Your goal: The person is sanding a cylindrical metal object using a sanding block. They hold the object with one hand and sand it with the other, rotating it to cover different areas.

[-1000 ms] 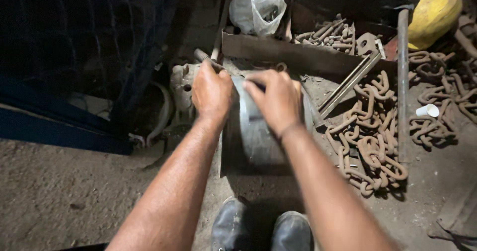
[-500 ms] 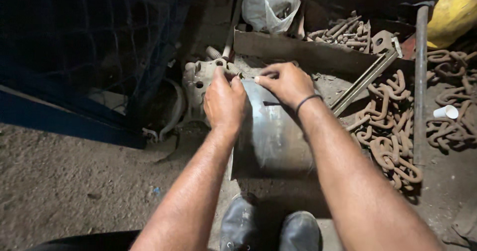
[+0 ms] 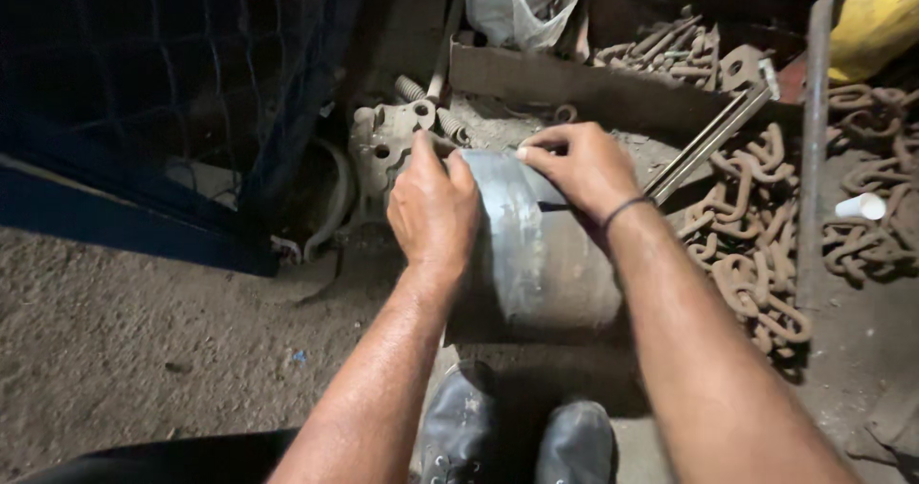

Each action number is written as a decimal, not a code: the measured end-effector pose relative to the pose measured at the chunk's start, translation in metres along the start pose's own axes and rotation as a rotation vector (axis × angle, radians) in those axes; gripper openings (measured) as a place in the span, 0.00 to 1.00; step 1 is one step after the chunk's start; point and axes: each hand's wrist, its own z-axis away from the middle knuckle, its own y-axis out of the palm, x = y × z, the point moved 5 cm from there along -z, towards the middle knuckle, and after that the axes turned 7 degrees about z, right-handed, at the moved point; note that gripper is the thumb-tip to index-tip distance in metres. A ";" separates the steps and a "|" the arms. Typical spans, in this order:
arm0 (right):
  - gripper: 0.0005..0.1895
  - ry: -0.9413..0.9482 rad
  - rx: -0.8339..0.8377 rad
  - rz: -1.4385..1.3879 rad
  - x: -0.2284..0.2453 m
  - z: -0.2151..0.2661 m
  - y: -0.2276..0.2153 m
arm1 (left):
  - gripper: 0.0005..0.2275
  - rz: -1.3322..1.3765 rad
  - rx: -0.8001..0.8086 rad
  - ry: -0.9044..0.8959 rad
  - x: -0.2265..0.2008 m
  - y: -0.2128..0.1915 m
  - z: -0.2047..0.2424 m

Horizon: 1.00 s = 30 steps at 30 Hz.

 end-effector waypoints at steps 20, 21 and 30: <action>0.11 -0.241 -0.363 0.023 0.027 0.057 -0.006 | 0.19 0.054 -0.066 0.072 0.003 0.004 -0.002; 0.10 -0.338 -0.476 0.009 0.034 0.082 -0.005 | 0.20 0.061 -0.099 0.102 0.003 0.006 -0.003; 0.11 -0.117 -0.268 0.037 0.033 0.043 0.005 | 0.16 -0.017 -0.037 0.090 0.005 0.009 -0.004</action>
